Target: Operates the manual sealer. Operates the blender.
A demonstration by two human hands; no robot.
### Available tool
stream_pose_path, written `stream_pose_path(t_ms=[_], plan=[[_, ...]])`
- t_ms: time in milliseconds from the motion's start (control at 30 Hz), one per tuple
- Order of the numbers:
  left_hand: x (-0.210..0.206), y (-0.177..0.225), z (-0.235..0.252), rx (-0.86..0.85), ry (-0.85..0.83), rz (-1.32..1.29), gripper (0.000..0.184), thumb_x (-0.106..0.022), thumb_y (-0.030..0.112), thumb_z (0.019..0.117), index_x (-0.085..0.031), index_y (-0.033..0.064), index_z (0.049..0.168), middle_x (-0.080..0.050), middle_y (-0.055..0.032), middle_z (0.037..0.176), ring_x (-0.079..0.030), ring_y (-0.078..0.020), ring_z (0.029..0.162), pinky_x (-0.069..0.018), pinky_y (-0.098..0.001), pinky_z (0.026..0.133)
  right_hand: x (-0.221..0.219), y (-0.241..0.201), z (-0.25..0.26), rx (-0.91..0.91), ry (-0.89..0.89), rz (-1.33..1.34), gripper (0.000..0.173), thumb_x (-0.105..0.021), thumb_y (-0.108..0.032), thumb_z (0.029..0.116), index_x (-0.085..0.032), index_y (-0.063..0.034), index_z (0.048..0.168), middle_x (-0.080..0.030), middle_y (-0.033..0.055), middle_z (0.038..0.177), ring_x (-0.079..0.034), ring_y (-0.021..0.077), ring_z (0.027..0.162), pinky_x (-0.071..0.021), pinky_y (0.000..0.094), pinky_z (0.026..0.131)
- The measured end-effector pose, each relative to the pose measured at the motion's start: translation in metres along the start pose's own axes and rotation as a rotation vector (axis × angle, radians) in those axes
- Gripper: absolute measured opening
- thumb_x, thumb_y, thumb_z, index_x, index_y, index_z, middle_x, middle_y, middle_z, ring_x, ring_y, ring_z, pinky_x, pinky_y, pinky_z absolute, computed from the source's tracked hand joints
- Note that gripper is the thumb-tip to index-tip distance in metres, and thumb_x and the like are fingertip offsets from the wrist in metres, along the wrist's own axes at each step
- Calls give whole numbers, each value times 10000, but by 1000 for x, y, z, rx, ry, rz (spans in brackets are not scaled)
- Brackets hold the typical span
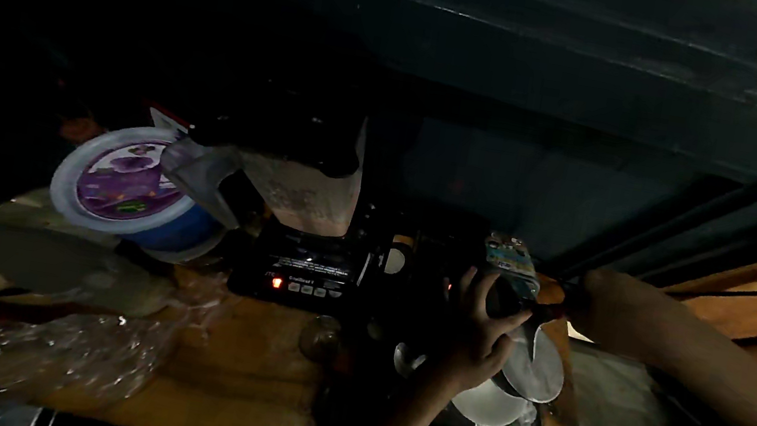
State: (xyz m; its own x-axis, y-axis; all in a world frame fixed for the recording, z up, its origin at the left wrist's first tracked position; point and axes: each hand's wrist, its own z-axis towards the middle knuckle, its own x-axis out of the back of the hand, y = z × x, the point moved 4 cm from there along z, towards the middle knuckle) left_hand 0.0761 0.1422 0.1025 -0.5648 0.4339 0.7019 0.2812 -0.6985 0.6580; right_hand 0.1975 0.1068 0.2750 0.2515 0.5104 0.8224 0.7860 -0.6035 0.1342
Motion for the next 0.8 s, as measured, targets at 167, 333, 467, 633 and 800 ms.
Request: stream_pose_path(t_ms=[167, 333, 467, 633, 800], plan=[[1, -9, -8, 77, 104, -147, 436, -540, 262, 986, -639, 412, 1383, -337, -107, 1639, -163, -357, 1559, -143, -644, 1226, -8, 0, -5, 16, 60, 11, 244, -691, -309, 977, -697, -70, 925, -689, 147, 886, -685, 347, 885, -547, 567, 762], [-7, -12, -12, 134, 59, -212, 452, -528, 273, 1004, -597, 398, 1433, -344, -124, 1633, -172, -365, 1552, -187, -623, 1221, -9, 1, -6, -9, 79, 25, 214, -688, -291, 979, -688, -80, 945, -688, 143, 887, -688, 343, 880, -550, 556, 751], [-21, -7, -1, 122, 14, -224, 465, -466, 293, 1010, -578, 436, 1438, -291, -194, 1638, -140, -419, 1545, -142, -660, 1214, -6, -1, -9, -24, 69, 34, 213, -690, -304, 982, -690, -91, 964, -686, 136, 889, -685, 336, 873, -548, 553, 748], [-20, -3, -3, 85, 60, -211, 432, -503, 260, 982, -661, 440, 1341, -348, -190, 1606, -151, -422, 1541, -133, -672, 1202, -7, 0, -8, -27, 82, 26, 221, -664, -302, 996, -689, -83, 981, -692, 150, 895, -692, 350, 885, -547, 560, 747], [-16, -4, -5, 25, 86, -161, 376, -538, 256, 970, -723, 424, 1251, -388, -160, 1595, -165, -416, 1543, -117, -682, 1209, -12, -1, -8, -20, 85, -5, 222, -656, -303, 995, -687, -83, 1000, -690, 142, 899, -694, 340, 887, -553, 553, 746]])
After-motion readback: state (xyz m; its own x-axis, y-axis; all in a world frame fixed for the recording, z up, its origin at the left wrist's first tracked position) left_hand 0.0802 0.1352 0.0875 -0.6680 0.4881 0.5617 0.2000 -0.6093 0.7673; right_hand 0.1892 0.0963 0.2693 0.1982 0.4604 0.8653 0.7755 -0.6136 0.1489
